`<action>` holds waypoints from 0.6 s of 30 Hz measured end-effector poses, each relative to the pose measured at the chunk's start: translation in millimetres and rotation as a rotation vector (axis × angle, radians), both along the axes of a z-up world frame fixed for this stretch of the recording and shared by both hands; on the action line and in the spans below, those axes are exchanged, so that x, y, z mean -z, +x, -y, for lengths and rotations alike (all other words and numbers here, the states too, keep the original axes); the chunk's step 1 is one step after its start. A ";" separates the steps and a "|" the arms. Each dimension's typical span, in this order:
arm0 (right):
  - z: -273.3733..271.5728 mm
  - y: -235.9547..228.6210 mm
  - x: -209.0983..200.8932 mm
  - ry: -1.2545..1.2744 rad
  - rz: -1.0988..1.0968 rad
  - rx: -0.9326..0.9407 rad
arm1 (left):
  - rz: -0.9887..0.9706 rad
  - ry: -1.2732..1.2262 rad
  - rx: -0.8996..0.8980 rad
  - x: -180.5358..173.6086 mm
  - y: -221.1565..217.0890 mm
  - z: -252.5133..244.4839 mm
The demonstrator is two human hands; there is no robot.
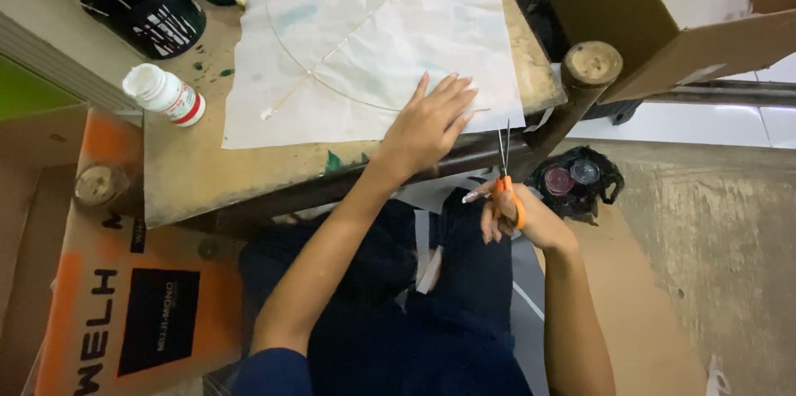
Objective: Trimming excess paper from a kite frame using scissors
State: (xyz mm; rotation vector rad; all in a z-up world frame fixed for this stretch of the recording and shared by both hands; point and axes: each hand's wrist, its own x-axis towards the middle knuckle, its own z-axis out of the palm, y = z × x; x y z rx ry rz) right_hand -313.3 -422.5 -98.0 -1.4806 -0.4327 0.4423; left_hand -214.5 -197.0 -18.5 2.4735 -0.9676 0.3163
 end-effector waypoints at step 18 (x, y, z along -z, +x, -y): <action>-6.9 15.4 -2.9 -0.136 -0.027 0.132 | -0.026 -0.029 0.010 -3.9 -5.5 0.7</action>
